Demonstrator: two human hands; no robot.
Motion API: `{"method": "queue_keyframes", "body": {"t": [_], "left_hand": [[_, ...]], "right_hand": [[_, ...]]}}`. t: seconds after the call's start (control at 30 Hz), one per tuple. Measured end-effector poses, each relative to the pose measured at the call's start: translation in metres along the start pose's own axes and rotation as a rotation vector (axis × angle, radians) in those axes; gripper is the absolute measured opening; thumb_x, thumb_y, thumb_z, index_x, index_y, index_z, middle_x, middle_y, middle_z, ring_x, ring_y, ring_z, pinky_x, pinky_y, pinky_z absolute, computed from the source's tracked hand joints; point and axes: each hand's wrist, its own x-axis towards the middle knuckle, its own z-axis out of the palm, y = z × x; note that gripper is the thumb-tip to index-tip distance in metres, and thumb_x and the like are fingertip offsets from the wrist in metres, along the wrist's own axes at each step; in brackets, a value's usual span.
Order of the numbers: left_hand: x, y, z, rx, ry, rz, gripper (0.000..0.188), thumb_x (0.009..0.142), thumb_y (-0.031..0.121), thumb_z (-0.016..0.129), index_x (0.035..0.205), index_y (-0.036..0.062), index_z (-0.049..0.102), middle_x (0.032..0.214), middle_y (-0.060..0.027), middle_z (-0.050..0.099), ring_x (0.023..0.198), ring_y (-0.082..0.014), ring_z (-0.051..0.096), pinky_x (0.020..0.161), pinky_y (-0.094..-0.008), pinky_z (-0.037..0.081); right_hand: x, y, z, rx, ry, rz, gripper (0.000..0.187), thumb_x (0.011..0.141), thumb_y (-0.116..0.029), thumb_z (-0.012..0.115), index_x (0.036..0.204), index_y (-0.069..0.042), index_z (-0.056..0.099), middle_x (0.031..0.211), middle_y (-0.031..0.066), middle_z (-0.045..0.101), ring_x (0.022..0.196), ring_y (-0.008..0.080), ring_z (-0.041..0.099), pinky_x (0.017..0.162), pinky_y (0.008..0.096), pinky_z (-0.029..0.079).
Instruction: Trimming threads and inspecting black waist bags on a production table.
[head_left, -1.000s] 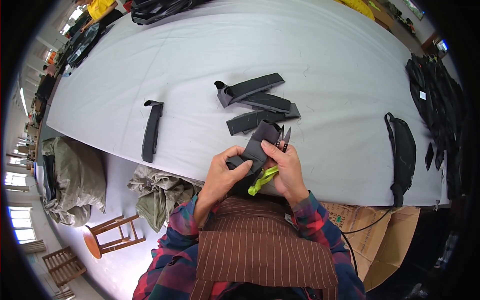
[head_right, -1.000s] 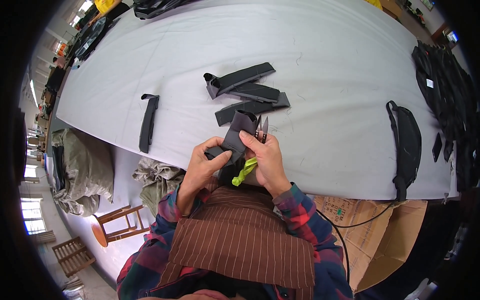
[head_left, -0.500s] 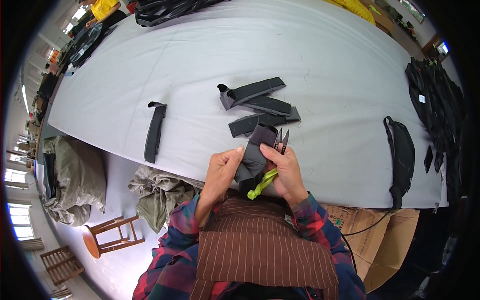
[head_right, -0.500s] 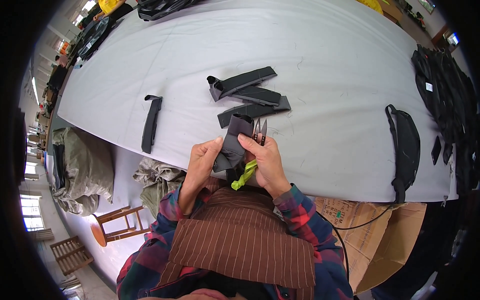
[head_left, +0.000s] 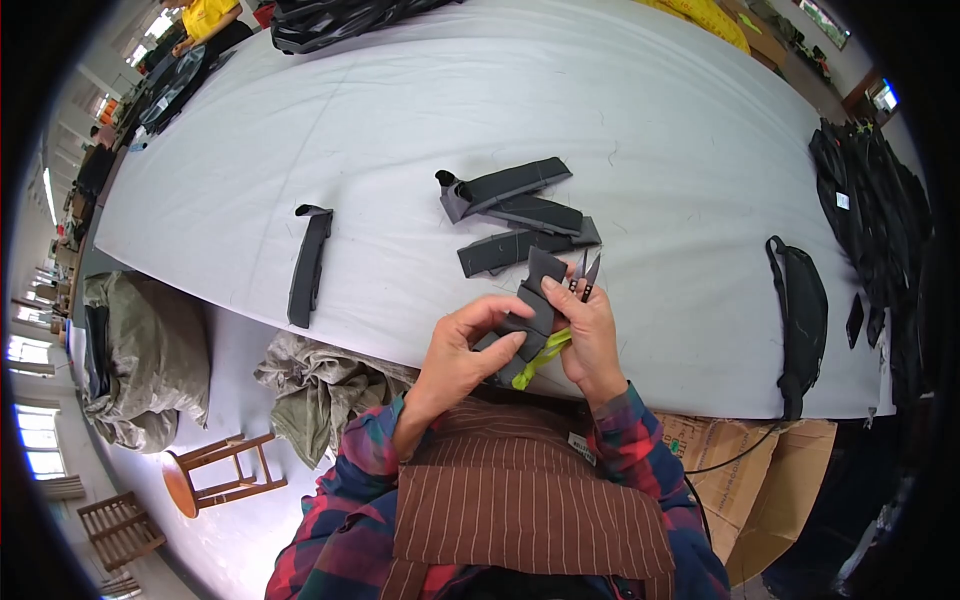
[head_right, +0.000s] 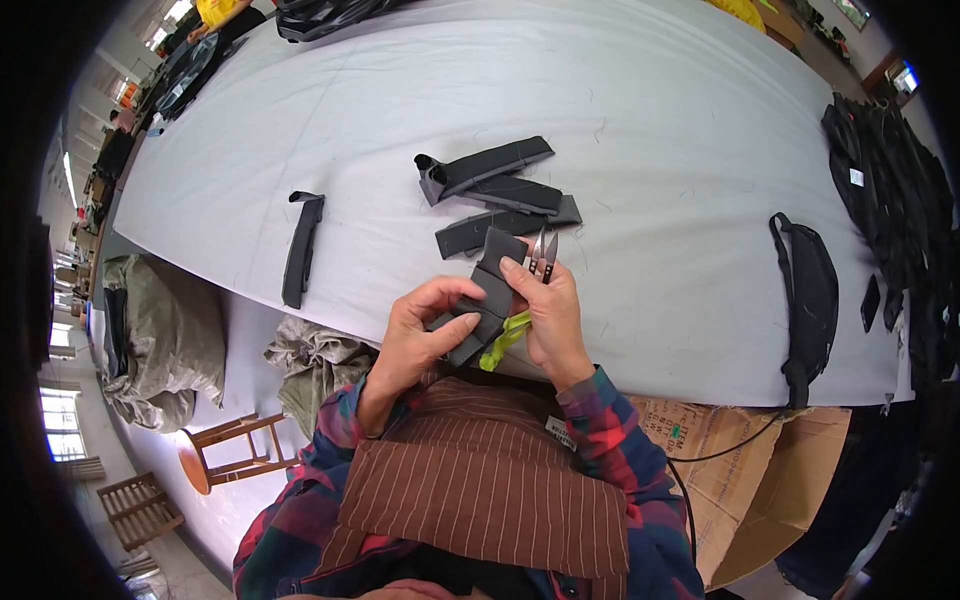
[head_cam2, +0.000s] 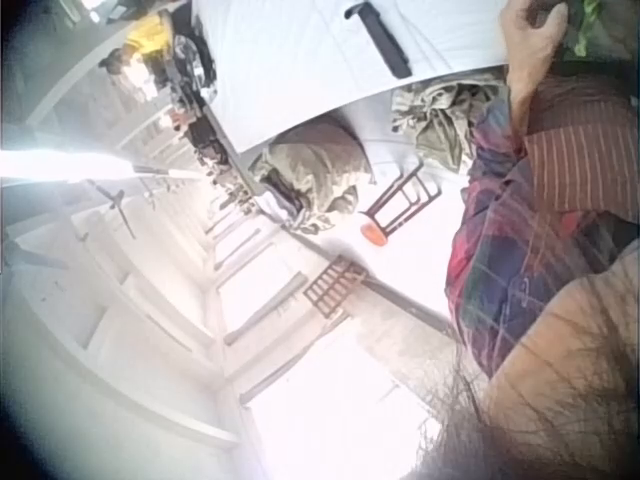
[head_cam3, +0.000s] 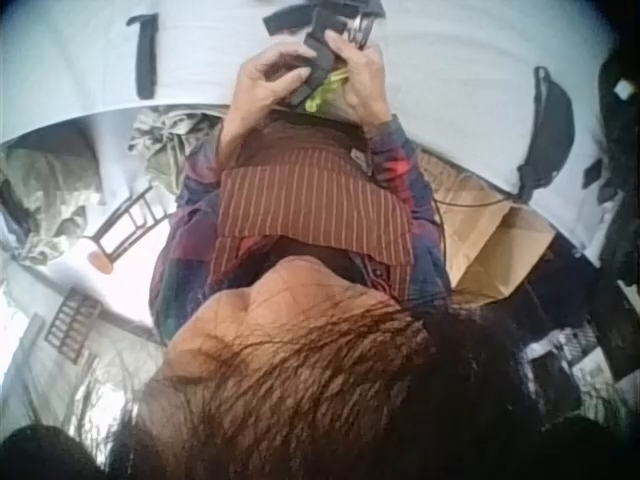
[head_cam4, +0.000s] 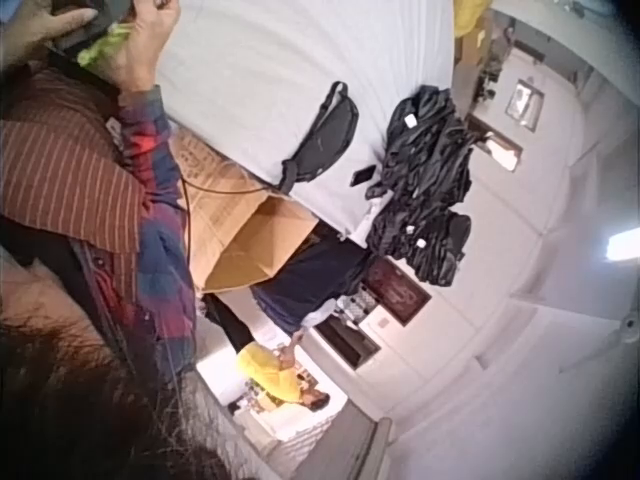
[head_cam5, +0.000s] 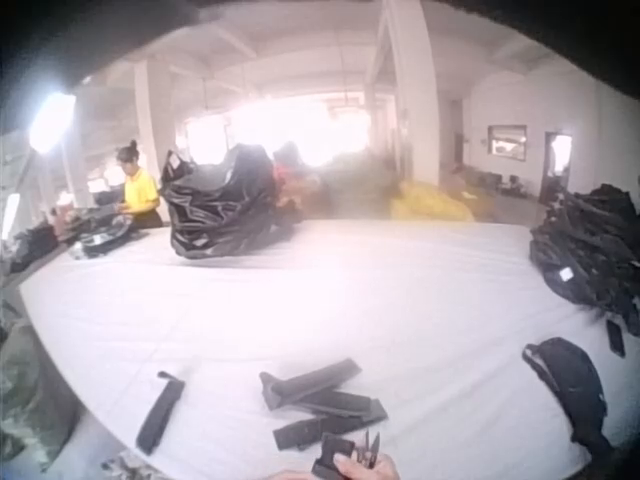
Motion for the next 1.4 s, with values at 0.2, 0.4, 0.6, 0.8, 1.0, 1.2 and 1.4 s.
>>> {"method": "queue_keyframes", "body": {"t": [0.2, 0.4, 0.6, 0.8, 1.0, 1.2, 1.4], "left_hand": [[0.011, 0.007, 0.005, 0.107, -0.037, -0.027, 0.034, 0.081, 0.000, 0.064, 0.115, 0.0020, 0.061, 0.096, -0.0024, 0.064, 0.087, -0.0063, 0.058, 0.077, -0.0213, 0.048], [0.014, 0.002, 0.002, -0.065, 0.038, -0.194, 0.036, 0.080, 0.001, 0.063, 0.116, 0.0005, 0.061, 0.097, -0.0029, 0.064, 0.090, -0.0074, 0.057, 0.080, -0.0225, 0.047], [0.016, -0.005, 0.003, -0.039, 0.063, -0.125, 0.038, 0.080, 0.000, 0.064, 0.118, 0.0005, 0.060, 0.099, -0.0044, 0.066, 0.087, -0.0069, 0.059, 0.078, -0.0220, 0.049], [0.016, -0.005, 0.003, -0.042, 0.056, -0.132, 0.040, 0.080, 0.000, 0.064, 0.120, -0.0002, 0.058, 0.101, -0.0046, 0.065, 0.088, -0.0072, 0.059, 0.079, -0.0222, 0.049], [0.015, -0.006, 0.004, -0.046, 0.041, -0.142, 0.040, 0.081, 0.000, 0.063, 0.120, -0.0001, 0.058, 0.102, -0.0043, 0.065, 0.089, -0.0073, 0.060, 0.080, -0.0220, 0.049], [0.014, -0.004, 0.004, -0.038, 0.027, -0.145, 0.039, 0.080, 0.003, 0.063, 0.119, 0.0005, 0.060, 0.100, -0.0028, 0.064, 0.090, -0.0069, 0.057, 0.078, -0.0219, 0.048], [0.014, -0.002, 0.004, -0.028, 0.027, -0.160, 0.038, 0.080, 0.004, 0.063, 0.118, 0.0004, 0.060, 0.099, -0.0020, 0.064, 0.089, -0.0065, 0.057, 0.078, -0.0218, 0.047]], "right_hand": [[0.000, -0.005, -0.011, -0.507, 0.026, -0.210, 0.031, 0.085, -0.007, 0.063, 0.116, -0.007, 0.056, 0.091, 0.0020, 0.061, 0.074, 0.0070, 0.057, 0.061, 0.0222, 0.045], [-0.017, -0.032, -0.013, -1.350, 0.040, -0.926, 0.040, 0.070, -0.020, 0.076, 0.108, -0.016, 0.064, 0.091, 0.0029, 0.052, 0.068, 0.0214, 0.051, 0.062, 0.0327, 0.038], [-0.018, -0.029, -0.012, -1.585, -0.076, -1.062, 0.036, 0.069, -0.018, 0.074, 0.104, -0.017, 0.068, 0.089, -0.0002, 0.051, 0.068, 0.0156, 0.050, 0.058, 0.0315, 0.032], [-0.016, -0.025, -0.013, -1.657, -0.062, -1.120, 0.035, 0.069, -0.011, 0.071, 0.104, -0.016, 0.068, 0.087, -0.0010, 0.051, 0.070, 0.0161, 0.052, 0.059, 0.0321, 0.032], [-0.013, -0.033, -0.019, -1.635, -0.135, -1.110, 0.029, 0.070, -0.012, 0.070, 0.098, -0.018, 0.070, 0.085, -0.0016, 0.051, 0.070, 0.0162, 0.052, 0.059, 0.0322, 0.031], [-0.012, -0.038, -0.021, -1.599, -0.188, -1.071, 0.026, 0.071, -0.013, 0.070, 0.096, -0.019, 0.070, 0.083, -0.0016, 0.052, 0.069, 0.0162, 0.052, 0.058, 0.0324, 0.031], [-0.013, -0.040, -0.019, -1.572, -0.190, -1.056, 0.024, 0.072, -0.013, 0.070, 0.095, -0.019, 0.071, 0.082, -0.0018, 0.051, 0.068, 0.0162, 0.051, 0.058, 0.0323, 0.030]]}}
